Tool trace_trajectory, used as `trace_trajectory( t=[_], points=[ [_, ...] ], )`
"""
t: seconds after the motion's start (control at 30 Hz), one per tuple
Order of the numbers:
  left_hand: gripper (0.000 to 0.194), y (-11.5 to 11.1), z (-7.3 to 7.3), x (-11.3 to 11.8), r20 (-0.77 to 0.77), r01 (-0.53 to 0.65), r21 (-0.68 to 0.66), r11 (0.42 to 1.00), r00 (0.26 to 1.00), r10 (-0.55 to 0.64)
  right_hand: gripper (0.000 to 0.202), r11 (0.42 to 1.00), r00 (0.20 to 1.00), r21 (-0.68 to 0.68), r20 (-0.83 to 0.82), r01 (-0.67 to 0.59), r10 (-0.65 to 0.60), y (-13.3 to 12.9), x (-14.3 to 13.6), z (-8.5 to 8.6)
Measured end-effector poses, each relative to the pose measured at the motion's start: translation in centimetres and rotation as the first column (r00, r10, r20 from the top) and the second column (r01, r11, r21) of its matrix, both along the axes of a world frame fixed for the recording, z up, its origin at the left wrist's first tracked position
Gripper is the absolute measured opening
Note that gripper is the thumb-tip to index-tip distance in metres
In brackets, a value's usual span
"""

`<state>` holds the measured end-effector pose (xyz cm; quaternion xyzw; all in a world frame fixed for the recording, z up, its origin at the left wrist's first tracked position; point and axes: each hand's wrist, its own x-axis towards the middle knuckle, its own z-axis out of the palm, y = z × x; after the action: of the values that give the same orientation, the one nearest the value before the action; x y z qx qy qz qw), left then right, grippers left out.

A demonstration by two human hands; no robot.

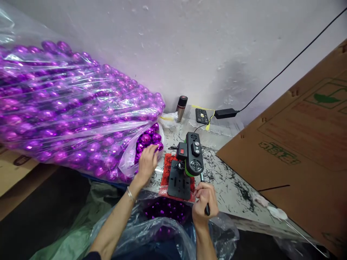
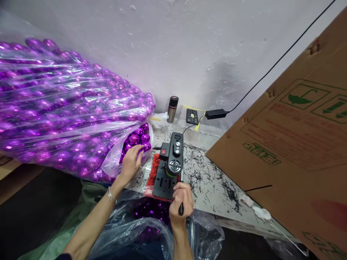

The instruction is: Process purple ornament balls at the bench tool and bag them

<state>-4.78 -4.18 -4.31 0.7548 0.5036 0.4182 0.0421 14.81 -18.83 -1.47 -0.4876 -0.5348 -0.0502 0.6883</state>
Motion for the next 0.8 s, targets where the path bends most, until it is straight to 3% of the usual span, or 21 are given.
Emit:
trace_trajectory(
  t=[0.07, 0.13, 0.27, 0.4, 0.5, 0.53, 0.6, 0.7, 0.73, 0.8],
  points=[
    [0.033, 3.3, 1.4, -0.2, -0.136, -0.068, -0.199, 0.978, 0.990, 0.042, 0.041, 1.000, 1.000, -0.002, 0.000, 0.006, -0.006, 0.0, -0.1, -0.1],
    [0.039, 5.0, 2.0, 0.0, -0.247, -0.091, -0.348, 0.933, 0.969, 0.002, 0.041, 1.000, 1.000, -0.009, 0.005, 0.006, -0.006, 0.0, -0.1, -0.2],
    [0.051, 5.5, 1.0, 1.1, -0.272, -0.060, -0.415, 0.908, 0.960, -0.061, 0.041, 1.000, 1.000, -0.021, 0.004, -0.001, 0.001, -0.1, -0.1, -0.2],
    [0.050, 5.3, 0.0, 1.6, -0.086, -0.011, -0.438, 0.899, 0.996, -0.030, 0.039, 1.000, 1.000, -0.018, 0.018, -0.010, 0.010, -0.2, -0.1, -0.2],
    [0.055, 5.0, 0.1, 0.9, 0.251, 0.052, -0.437, 0.898, 0.966, 0.066, 0.038, 1.000, 1.000, -0.022, 0.025, -0.009, 0.009, -0.2, 0.0, -0.3],
    [0.056, 4.8, 0.3, 0.5, 0.405, 0.097, -0.435, 0.895, 0.909, 0.098, 0.038, 1.000, 1.000, -0.026, 0.024, -0.010, 0.010, -0.2, 0.0, -0.3],
    [0.055, 3.9, 0.9, -0.4, 0.693, 0.222, -0.441, 0.870, 0.700, 0.172, 0.038, 0.999, 1.000, -0.032, 0.018, -0.016, 0.016, -0.3, -0.1, -0.4],
    [0.047, 1.6, 1.7, -1.5, 0.890, 0.458, -0.431, 0.778, 0.358, 0.282, 0.039, 1.000, 1.000, -0.020, 0.004, -0.015, 0.015, -0.2, -0.3, -0.3],
    [0.045, 0.7, 1.8, -1.6, 0.905, 0.530, -0.421, 0.736, 0.297, 0.305, 0.039, 1.000, 1.000, -0.016, -0.001, -0.011, 0.011, -0.2, -0.3, -0.2],
    [0.043, -1.3, 1.6, -1.4, 0.910, 0.638, -0.412, 0.651, 0.249, 0.332, 0.040, 1.000, 1.000, -0.010, -0.003, -0.002, 0.002, -0.1, -0.4, 0.1]
  ],
)
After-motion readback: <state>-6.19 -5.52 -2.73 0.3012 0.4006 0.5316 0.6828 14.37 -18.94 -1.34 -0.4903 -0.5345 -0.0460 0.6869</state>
